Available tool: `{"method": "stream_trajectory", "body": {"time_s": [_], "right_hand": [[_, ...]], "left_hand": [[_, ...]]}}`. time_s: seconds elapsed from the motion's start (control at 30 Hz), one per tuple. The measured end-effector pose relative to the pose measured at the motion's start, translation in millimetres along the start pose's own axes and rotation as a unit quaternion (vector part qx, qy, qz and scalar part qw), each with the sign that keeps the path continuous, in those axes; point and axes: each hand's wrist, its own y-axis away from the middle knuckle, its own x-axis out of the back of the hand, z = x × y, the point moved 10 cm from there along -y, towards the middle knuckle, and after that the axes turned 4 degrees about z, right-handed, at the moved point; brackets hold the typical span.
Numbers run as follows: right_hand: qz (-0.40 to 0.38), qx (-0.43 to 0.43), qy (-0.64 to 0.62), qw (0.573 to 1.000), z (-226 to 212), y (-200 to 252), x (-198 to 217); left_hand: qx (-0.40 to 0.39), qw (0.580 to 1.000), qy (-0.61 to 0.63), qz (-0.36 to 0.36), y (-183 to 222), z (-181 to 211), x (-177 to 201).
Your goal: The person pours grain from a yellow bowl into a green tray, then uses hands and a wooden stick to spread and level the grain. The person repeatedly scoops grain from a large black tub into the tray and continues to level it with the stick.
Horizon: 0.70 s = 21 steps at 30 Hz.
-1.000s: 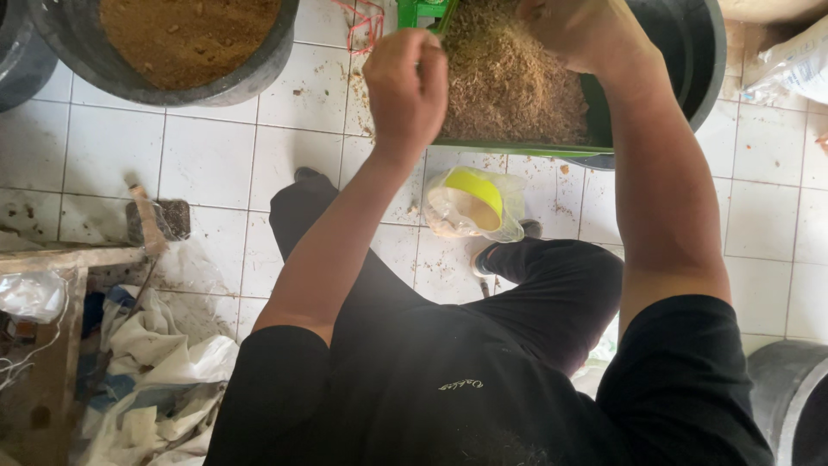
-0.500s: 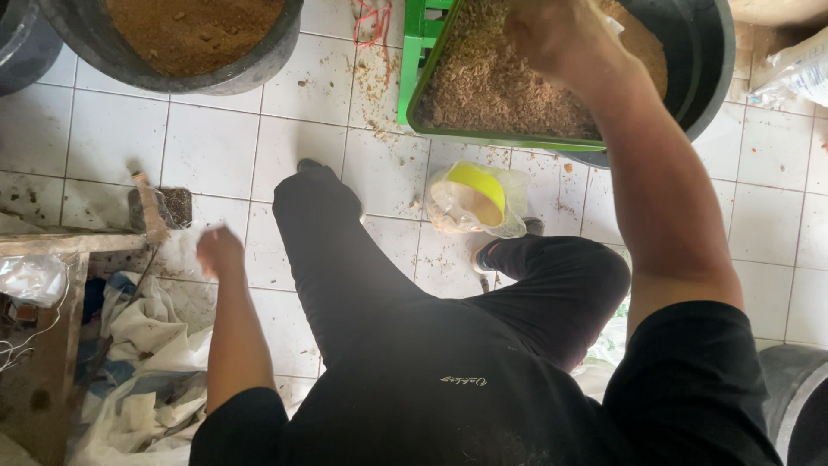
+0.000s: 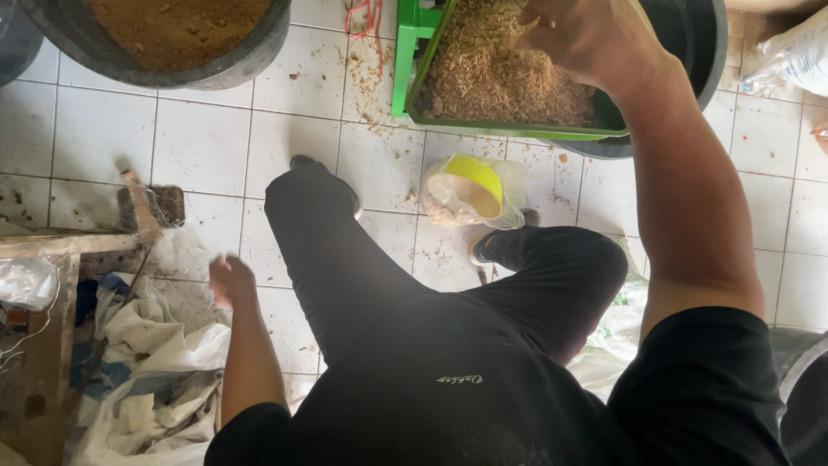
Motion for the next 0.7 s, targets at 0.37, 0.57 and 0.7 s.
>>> {"method": "stream_trajectory", "body": {"time_s": [0.37,0.57,0.7], "right_hand": [[-0.121,0.028,0.167,0.978,-51,-24,-85],[-0.154,-0.182,0.007,0.971,6,-21,-92],[-0.040,-0.104,0.002,0.994,3,-20,-46]], "left_hand": [[-0.297,0.916,0.268,-0.024,39,326,64],[-0.604,0.719,0.331,0.097,168,443,137],[-0.656,0.686,0.316,0.002,212,486,141]]}}
